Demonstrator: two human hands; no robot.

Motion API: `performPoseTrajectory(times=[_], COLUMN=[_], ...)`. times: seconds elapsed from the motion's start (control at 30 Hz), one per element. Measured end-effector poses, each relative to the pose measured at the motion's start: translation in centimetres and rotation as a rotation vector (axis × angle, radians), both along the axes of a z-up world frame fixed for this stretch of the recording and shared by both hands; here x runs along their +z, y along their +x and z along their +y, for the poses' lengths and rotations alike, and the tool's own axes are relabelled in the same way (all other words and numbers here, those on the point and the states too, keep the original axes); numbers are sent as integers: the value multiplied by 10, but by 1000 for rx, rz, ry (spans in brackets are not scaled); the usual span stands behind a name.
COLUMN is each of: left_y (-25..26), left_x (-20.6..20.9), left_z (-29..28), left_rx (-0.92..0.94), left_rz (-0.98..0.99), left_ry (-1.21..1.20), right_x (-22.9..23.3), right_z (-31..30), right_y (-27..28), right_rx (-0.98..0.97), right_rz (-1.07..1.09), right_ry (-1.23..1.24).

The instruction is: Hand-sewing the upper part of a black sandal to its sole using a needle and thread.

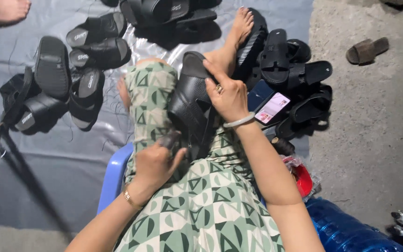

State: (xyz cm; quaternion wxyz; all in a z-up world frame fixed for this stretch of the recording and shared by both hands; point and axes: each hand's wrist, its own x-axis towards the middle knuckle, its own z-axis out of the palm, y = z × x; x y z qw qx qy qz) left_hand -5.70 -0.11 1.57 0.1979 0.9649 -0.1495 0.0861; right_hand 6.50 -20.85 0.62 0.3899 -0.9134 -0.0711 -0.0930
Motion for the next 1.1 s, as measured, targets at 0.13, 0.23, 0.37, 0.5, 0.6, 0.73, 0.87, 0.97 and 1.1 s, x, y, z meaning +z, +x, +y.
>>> performPoseTrajectory(times=[0.13,0.23,0.37,0.5,0.6,0.73,0.87,0.97,1.1], left_y=[-11,-4,9,7,28,46,41,38,18], left_x=[-36,-24,-19,-37,-13,-22,-49,-30,-8], left_z=[9,15,22,32,65,160,219,173,63], left_rx=[-164,-113,-167,-345,-263,129,416,420,169], left_rz=[52,49,36,302,488,555,611,225,583], left_ry=[30,-28,-199,-106,-97,201,628,561,-620], right_x=[-11,-24,-26,-25,-14,-8,-5,11,40], right_z=[8,15,21,23,21,20,17,8,-6], right_y=[5,15,26,20,18,17,13,-1,-44], right_rx=[18,43,113,104,125,122,172,134,204], right_rz=[105,147,220,99,102,61,-28,98,253], right_ry=[-78,-181,-303,-233,-153,-194,-182,-284,-294])
